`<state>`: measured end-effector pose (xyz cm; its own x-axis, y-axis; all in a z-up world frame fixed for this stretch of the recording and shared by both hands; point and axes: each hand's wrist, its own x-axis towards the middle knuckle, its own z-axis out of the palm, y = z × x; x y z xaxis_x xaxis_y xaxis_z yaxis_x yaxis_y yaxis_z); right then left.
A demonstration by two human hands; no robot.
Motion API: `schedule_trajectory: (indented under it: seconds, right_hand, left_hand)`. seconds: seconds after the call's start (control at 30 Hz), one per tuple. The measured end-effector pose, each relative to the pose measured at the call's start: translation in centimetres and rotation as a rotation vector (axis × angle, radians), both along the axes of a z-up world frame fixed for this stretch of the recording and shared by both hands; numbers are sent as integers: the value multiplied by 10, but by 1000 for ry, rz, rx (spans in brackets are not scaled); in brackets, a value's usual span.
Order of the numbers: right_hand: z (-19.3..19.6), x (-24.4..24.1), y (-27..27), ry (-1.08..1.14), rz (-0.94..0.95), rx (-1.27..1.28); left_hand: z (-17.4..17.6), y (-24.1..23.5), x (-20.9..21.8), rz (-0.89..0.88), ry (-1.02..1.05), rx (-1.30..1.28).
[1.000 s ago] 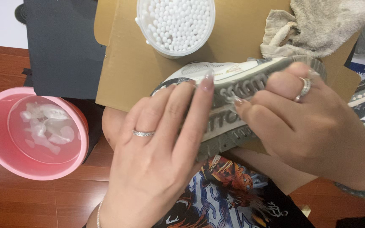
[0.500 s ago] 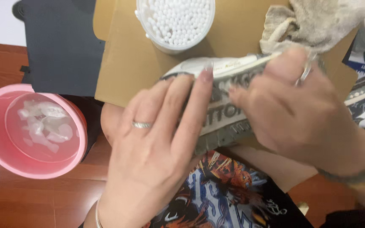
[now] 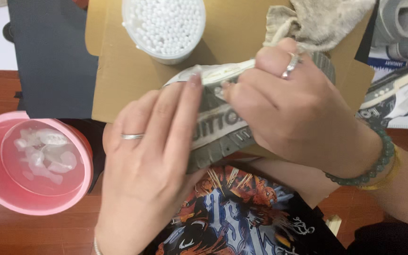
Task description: The person cleans the sole of a white sneaker using a toothbrush and cotton swabs. They scrub the textured surface and the brand logo, then wipe the area with a cloth.
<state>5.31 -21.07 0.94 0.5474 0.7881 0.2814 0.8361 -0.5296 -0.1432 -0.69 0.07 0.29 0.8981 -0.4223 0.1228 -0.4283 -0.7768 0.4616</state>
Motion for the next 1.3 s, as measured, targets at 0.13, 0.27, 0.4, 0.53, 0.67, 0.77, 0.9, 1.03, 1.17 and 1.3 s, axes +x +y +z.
schedule_trajectory:
  seconds: [0.13, 0.27, 0.4, 0.53, 0.67, 0.77, 0.9, 1.03, 1.17, 1.3]
  right_hand:
    - [-7, -6, -26, 36, -11, 6]
    - [-19, -15, -66, 147, -241, 229]
    - [-32, -38, -87, 293, -430, 316]
    - [-45, -60, -96, 394, -563, 405]
    - [-51, -77, -98, 391, -556, 393]
    - [-52, -87, -99, 399, -578, 365]
    - [-49, -92, -101, 410, -596, 303]
    - [-53, -97, -99, 352, -479, 247]
    - [-57, -104, -96, 352, -452, 288]
    - [-57, -111, -87, 331, -456, 380]
  left_hand:
    - [-1, 1, 0, 14, 22, -17]
    - [-5, 2, -1, 6, 15, -30]
    - [-7, 3, -1, 18, 14, -33]
    - [-6, -1, -3, 4, -11, -18]
    - [-7, 1, -2, 0, -23, -7]
    - [-7, 2, -3, -8, -35, -5]
    - [-7, 1, -2, 12, -53, 11]
    - [-9, 1, -5, 34, -48, 11]
    - [-13, 4, -7, 31, -24, -35]
    - [-16, 14, -12, 25, -58, -101]
